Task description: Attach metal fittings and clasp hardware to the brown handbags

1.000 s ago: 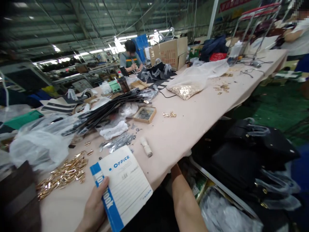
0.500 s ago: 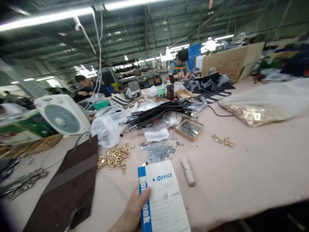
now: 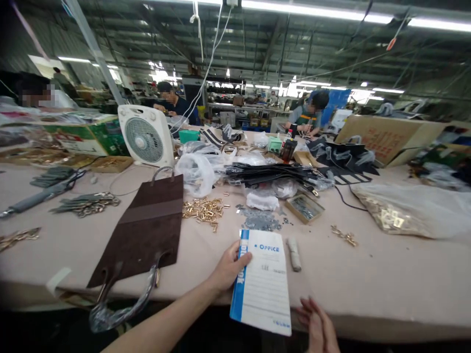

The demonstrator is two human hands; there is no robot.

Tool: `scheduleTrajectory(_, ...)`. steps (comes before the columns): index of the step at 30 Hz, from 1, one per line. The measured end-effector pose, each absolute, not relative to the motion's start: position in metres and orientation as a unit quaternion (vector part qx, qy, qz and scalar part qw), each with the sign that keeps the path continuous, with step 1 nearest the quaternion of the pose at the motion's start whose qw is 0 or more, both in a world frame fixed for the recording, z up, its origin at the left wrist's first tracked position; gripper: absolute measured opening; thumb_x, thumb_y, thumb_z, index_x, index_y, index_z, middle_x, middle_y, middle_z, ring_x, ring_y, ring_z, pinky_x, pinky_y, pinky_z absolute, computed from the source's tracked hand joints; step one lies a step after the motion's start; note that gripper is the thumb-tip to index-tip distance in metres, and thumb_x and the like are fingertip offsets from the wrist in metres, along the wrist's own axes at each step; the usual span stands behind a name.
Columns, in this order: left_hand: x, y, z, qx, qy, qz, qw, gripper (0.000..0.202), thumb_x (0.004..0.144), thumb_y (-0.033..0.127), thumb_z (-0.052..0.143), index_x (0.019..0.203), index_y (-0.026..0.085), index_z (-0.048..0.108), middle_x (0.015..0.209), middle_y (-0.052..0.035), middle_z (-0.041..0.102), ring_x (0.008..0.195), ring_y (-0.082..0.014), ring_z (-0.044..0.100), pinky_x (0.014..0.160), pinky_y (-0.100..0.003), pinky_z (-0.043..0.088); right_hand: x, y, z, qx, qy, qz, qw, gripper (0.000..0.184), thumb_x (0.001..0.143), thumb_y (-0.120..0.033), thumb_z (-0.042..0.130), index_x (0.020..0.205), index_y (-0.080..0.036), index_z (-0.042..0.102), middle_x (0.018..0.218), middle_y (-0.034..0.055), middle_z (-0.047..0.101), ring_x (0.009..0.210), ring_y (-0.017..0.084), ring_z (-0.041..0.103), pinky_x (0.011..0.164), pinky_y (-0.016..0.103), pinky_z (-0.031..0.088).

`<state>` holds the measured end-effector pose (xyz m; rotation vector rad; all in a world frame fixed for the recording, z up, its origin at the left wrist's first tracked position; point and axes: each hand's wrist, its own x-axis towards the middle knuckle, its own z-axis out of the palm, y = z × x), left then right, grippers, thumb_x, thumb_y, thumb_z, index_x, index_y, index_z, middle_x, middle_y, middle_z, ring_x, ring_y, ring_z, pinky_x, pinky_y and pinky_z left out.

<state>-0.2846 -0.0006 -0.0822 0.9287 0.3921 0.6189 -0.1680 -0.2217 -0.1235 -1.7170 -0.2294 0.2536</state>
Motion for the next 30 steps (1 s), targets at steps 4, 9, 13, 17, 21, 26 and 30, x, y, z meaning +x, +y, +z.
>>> scheduleTrajectory(4,-0.315,0.000,-0.077,0.489,0.198,0.293,0.797,0.063,0.084,0.051,0.080,0.131,0.012,0.062,0.127,-0.0170,0.072,0.118,-0.0328,0.068,0.103,-0.044,0.053,-0.197,-0.178,-0.096,-0.662,-0.133,0.325,0.662,0.069,0.084,-0.073,0.065,0.127,-0.019,0.074,0.127,0.0138,0.075,0.121,0.037,0.068,0.102,0.048,0.059)
scheduleTrajectory(9,-0.375,-0.002,-0.074,0.675,0.314,0.312,0.590,0.113,0.073,0.053,0.086,0.162,0.013,0.029,0.172,-0.0224,0.021,0.159,-0.0385,0.020,0.130,-0.054,0.015,-0.222,-0.132,-0.094,-0.627,-0.140,0.359,0.677,0.060,0.071,-0.061,0.084,0.111,-0.016,0.080,0.107,0.0105,0.081,0.100,0.032,0.075,0.084,0.039,0.062)
scheduleTrajectory(13,-0.415,-0.014,-0.085,0.801,0.259,0.200,0.501,0.146,0.046,0.054,0.099,0.164,0.011,0.025,0.173,-0.0253,0.006,0.161,-0.0450,0.001,0.130,-0.061,0.006,-0.232,-0.117,-0.097,-0.666,-0.145,0.307,0.665,0.056,0.066,-0.058,0.087,0.101,-0.014,0.081,0.094,0.0092,0.081,0.090,0.029,0.075,0.078,0.035,0.061)
scheduleTrajectory(17,-0.428,-0.017,-0.091,0.811,0.241,0.202,0.493,0.132,0.053,0.050,0.098,0.161,0.011,0.034,0.168,-0.0259,0.028,0.158,-0.0447,0.018,0.129,-0.059,0.014,-0.233,-0.115,-0.097,-0.616,-0.094,0.348,0.700,0.055,0.062,-0.054,0.091,0.099,-0.015,0.080,0.089,0.0082,0.081,0.082,0.029,0.075,0.073,0.036,0.061)
scheduleTrajectory(21,-0.432,-0.006,-0.083,0.804,0.205,0.219,0.513,0.108,0.067,0.055,0.091,0.157,0.018,0.043,0.160,-0.0202,0.045,0.149,-0.0431,0.036,0.126,-0.059,0.025,-0.227,-0.117,-0.101,-0.596,-0.079,0.364,0.712,0.052,0.061,-0.049,0.093,0.099,-0.016,0.079,0.089,0.0073,0.081,0.081,0.028,0.076,0.072,0.036,0.061)
scheduleTrajectory(26,-0.438,-0.004,-0.081,0.820,0.236,0.219,0.474,0.068,0.094,0.042,0.064,0.155,0.019,0.045,0.156,-0.0159,0.053,0.142,-0.0336,0.049,0.122,-0.052,0.036,-0.211,-0.118,-0.110,-0.623,-0.114,0.334,0.698,0.055,0.065,-0.054,0.089,0.103,-0.016,0.079,0.095,0.0080,0.082,0.087,0.027,0.076,0.076,0.035,0.061)
scheduleTrajectory(30,-0.445,-0.021,-0.085,0.748,0.366,0.243,0.498,0.053,0.104,0.054,0.042,0.105,0.014,0.076,0.106,-0.0159,0.079,0.102,-0.0297,0.073,0.096,-0.041,0.055,-0.195,-0.119,-0.112,-0.676,-0.151,0.287,0.662,0.060,0.068,-0.058,0.084,0.108,-0.014,0.079,0.093,0.0081,0.081,0.086,0.028,0.075,0.071,0.033,0.060)
